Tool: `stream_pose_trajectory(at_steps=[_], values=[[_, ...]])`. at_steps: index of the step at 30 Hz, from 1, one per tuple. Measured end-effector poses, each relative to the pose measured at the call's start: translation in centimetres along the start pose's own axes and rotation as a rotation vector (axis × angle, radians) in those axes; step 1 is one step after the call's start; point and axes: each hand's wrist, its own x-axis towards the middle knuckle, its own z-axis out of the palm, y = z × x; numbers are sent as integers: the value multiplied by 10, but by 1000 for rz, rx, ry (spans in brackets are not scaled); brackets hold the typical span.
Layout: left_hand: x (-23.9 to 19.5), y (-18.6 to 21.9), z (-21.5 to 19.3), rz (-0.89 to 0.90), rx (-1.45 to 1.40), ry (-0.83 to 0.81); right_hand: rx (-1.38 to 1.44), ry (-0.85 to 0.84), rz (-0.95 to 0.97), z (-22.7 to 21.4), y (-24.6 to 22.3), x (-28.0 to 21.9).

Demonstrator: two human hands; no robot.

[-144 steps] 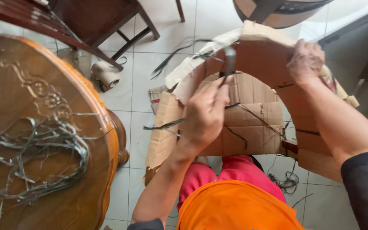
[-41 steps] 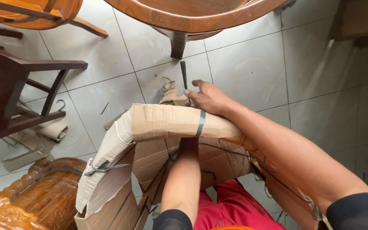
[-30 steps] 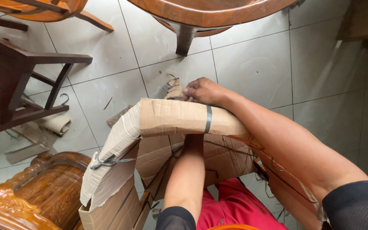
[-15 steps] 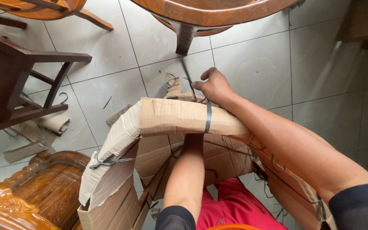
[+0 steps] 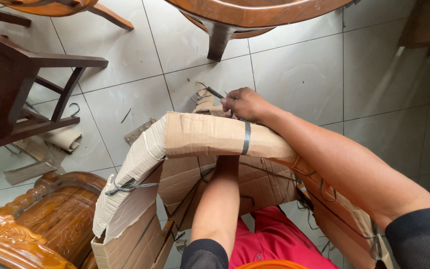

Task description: Assembling a cardboard furniture structure by tying components together with wire strips.

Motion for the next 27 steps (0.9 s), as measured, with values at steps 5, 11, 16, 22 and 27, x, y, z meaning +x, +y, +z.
stream_pose_trajectory(at_steps=[5, 11, 16, 22, 27], values=[[-9, 1, -7, 8, -73, 23, -6, 82, -134, -9, 6, 0], [-12, 9, -28, 53, -152, 55, -197, 176, -260, -15, 22, 12], [-41, 165, -85, 1098, 316, 180, -249, 196, -287, -13, 29, 23], [48, 209, -57, 1227, 527, -355, -350, 249, -351, -20, 36, 35], [38, 244, -60, 929, 750, -610, -322, 228, -349, -25, 32, 34]])
